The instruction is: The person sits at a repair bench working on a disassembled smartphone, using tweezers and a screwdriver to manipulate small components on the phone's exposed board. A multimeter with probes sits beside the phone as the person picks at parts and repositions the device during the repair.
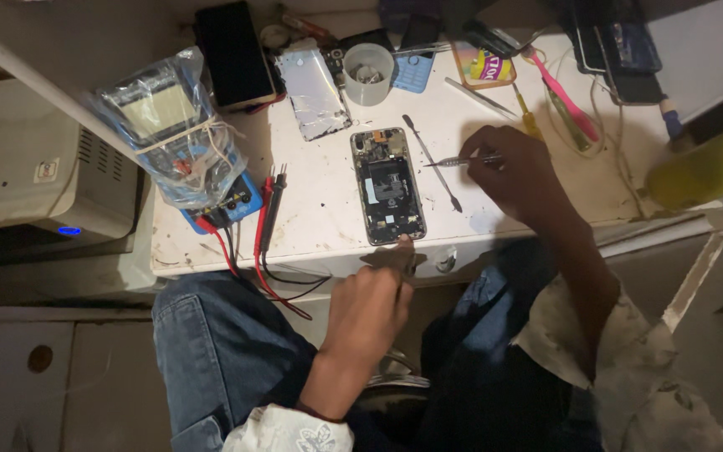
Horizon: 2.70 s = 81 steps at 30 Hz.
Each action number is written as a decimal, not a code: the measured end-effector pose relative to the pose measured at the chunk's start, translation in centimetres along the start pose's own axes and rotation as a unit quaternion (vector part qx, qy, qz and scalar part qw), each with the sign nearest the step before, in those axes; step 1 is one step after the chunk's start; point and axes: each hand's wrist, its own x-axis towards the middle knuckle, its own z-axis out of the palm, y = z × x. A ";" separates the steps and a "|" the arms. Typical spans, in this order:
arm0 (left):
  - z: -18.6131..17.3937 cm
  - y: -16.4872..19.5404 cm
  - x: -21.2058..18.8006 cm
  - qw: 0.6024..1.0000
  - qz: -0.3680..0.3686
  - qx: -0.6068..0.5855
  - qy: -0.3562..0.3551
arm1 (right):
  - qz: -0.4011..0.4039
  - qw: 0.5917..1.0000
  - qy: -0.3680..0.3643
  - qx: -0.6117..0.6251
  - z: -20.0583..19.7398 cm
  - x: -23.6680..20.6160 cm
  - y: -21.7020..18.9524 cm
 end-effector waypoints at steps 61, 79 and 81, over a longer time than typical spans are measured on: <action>-1.4 -4.0 0.8 0.978 0.022 -0.050 0.202 | 0.042 0.993 0.007 0.108 0.8 -8.1 -7.1; -1.5 -3.7 0.8 0.977 0.030 -0.072 0.198 | 0.196 0.935 -0.217 0.202 -2.2 -4.7 -3.6; -1.6 -3.6 0.7 0.977 0.030 -0.074 0.199 | 0.187 0.936 -0.218 0.206 -2.3 -4.8 -3.8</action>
